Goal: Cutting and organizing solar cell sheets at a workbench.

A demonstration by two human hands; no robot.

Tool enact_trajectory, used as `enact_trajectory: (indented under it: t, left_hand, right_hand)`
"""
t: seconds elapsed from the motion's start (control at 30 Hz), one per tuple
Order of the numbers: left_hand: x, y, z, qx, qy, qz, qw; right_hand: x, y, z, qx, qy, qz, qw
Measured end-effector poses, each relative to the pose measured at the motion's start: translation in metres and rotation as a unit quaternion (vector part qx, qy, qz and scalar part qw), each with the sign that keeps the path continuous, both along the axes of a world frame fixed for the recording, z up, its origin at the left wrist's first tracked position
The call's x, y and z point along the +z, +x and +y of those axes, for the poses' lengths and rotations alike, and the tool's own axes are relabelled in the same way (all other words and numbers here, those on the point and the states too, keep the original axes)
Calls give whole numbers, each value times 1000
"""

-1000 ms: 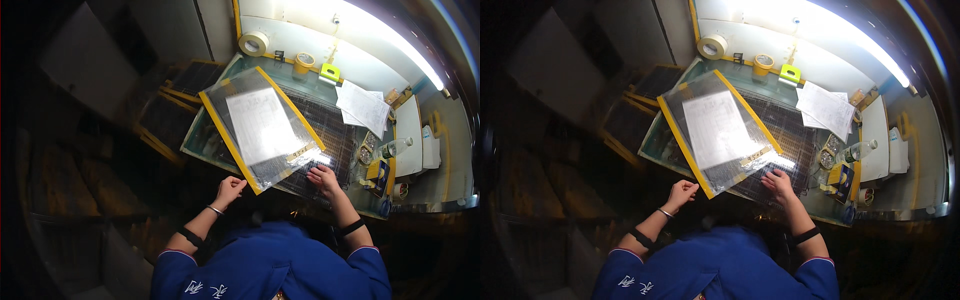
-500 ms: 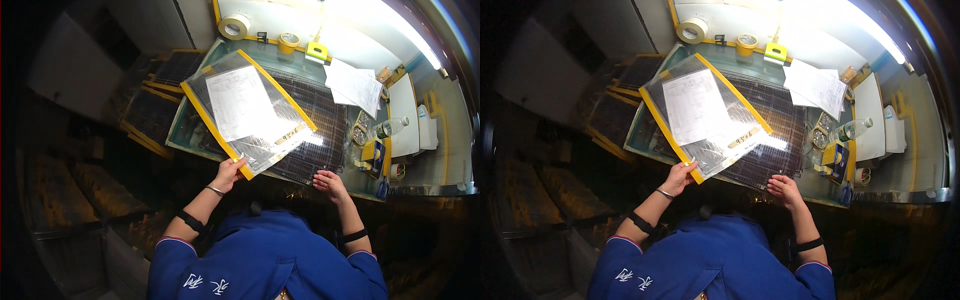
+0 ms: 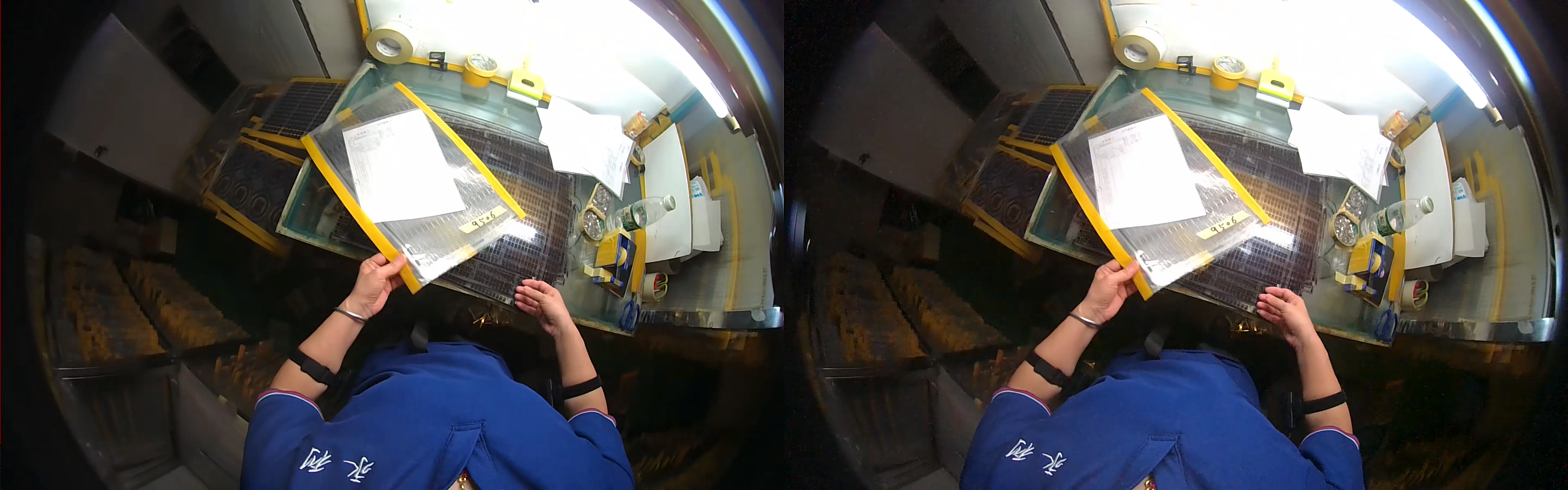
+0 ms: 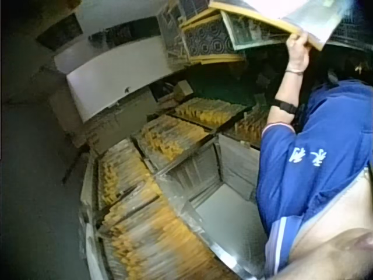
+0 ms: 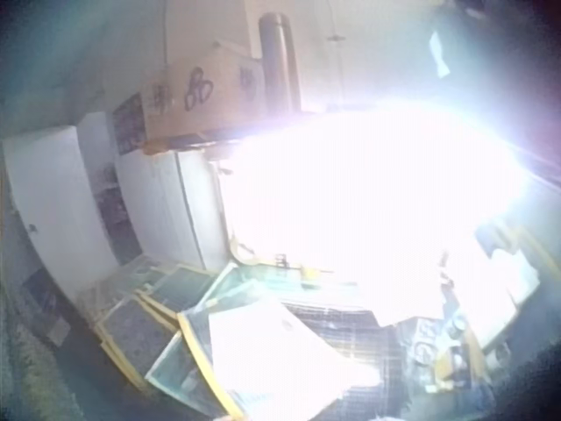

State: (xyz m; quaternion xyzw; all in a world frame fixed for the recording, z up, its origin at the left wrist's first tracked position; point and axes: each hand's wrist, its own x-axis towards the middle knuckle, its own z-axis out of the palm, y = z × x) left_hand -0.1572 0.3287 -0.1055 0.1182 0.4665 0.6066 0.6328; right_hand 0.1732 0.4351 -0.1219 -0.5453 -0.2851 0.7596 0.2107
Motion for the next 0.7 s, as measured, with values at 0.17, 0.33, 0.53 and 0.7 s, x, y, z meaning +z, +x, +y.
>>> enact_trajectory:
  t: [0.17, 0.33, 0.53, 0.7]
  left_hand:
    - [-13, 2, -10, -180, -107, 6, 978]
    - [-15, -7, 0, -56, -105, -29, 992]
    - [-32, -18, 19, 5, -99, -15, 995]
    - [19, -8, 43, 101, 63, 38, 992]
  right_hand:
    - [-25, 6, 0, 3, 183, -69, 981]
    - [-28, 1, -2, 66, 515, -303, 799]
    - [-28, 3, 1, 103, 490, -288, 816]
    - [-35, 12, 11, 106, 454, -281, 839]
